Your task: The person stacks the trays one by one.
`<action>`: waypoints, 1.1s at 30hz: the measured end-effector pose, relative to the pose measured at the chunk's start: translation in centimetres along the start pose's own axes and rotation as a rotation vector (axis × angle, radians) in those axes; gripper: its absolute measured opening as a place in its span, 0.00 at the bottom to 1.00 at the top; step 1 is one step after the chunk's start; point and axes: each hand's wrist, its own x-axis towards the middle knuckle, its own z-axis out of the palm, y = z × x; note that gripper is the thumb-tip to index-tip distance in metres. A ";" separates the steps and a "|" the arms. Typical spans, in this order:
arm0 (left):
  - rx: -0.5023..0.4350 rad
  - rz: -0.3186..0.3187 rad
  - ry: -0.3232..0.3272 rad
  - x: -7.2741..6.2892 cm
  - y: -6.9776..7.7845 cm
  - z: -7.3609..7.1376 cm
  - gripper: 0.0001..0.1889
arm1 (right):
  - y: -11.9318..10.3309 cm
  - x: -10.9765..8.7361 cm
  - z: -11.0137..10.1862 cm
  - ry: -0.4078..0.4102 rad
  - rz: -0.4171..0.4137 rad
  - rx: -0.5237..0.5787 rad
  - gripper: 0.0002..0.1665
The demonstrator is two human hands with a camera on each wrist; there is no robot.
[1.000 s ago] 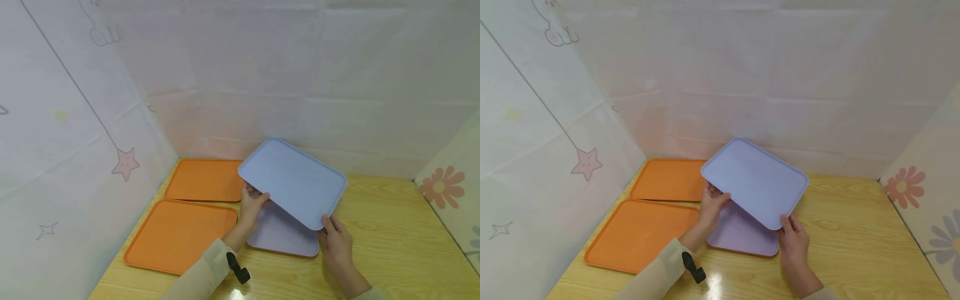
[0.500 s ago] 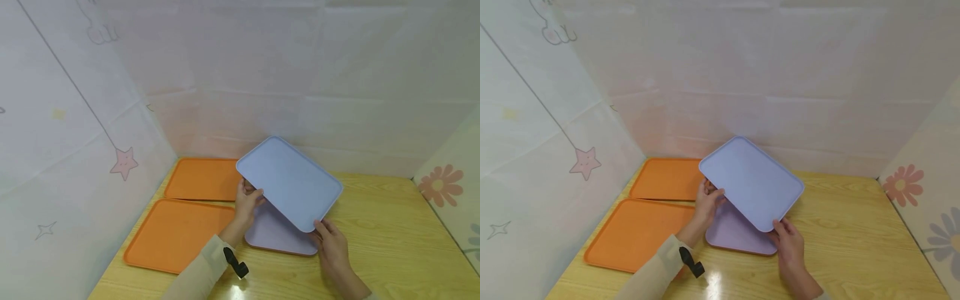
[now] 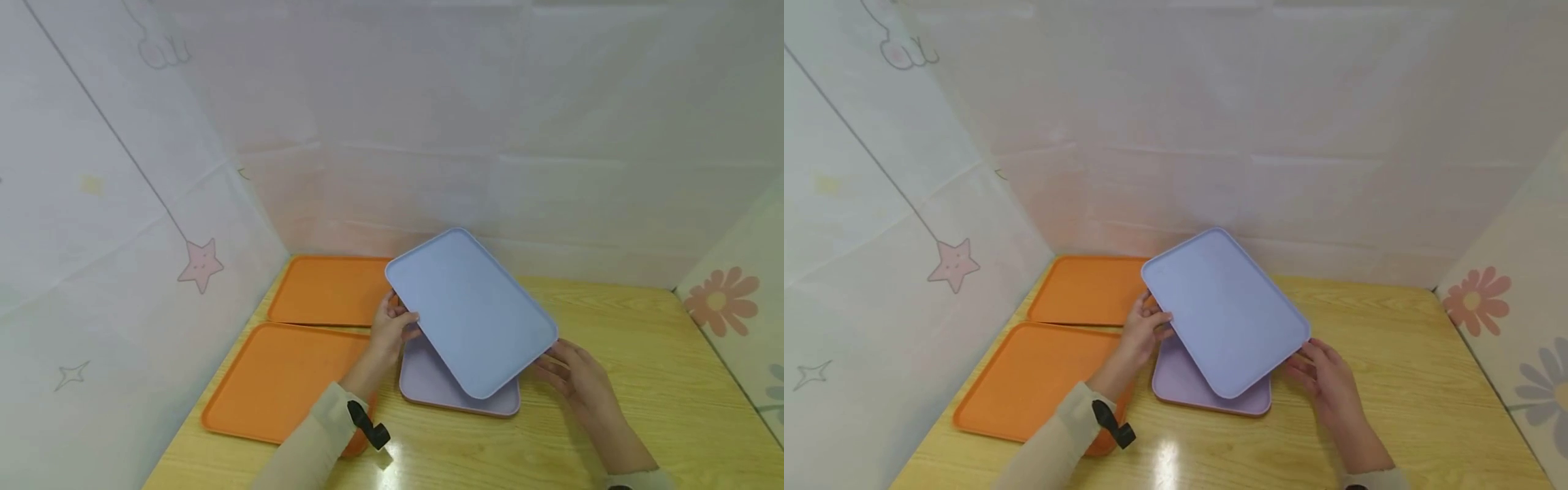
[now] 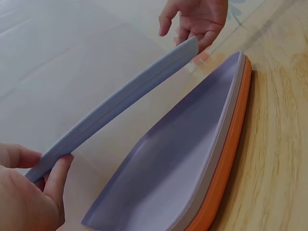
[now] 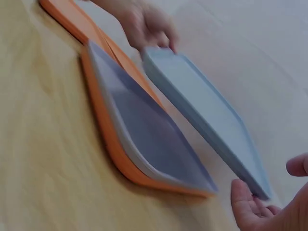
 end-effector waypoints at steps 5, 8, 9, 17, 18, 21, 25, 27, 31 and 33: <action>0.056 -0.034 -0.066 0.0 0.6 -1.0 0.45 | -1.8 1.6 -3.0 -0.119 -0.008 -0.266 0.39; 0.077 -0.052 -0.103 -0.1 0.9 -1.5 0.46 | -2.7 2.7 -4.3 -0.218 0.013 -0.373 0.42; 0.082 -0.057 -0.116 -0.2 1.0 -1.6 0.45 | -3.0 2.9 -4.6 -0.249 0.015 -0.392 0.43; 0.137 -0.100 -0.267 -0.3 1.6 -2.6 0.43 | -4.0 4.7 -4.3 -0.442 0.010 -0.386 0.39; 0.142 -0.109 -0.283 -0.4 1.6 -2.7 0.43 | -4.0 4.8 -4.0 -0.454 0.013 -0.386 0.39; 0.167 -0.125 -0.318 -0.4 1.7 -2.7 0.44 | -4.0 5.1 -3.3 -0.462 0.026 -0.387 0.39; 0.187 -0.144 -0.342 -0.4 1.7 -2.7 0.45 | -3.7 5.0 -2.6 -0.438 0.043 -0.387 0.40; 0.192 -0.152 -0.347 -0.4 1.7 -2.8 0.44 | -3.6 4.9 -2.4 -0.426 0.045 -0.385 0.41; 0.196 -0.153 -0.330 -0.4 1.8 -2.8 0.43 | -3.2 4.8 -2.0 -0.407 0.034 -0.389 0.43; 0.204 -0.134 -0.310 -0.5 1.9 -2.7 0.42 | -3.1 4.8 -1.8 -0.399 0.033 -0.389 0.44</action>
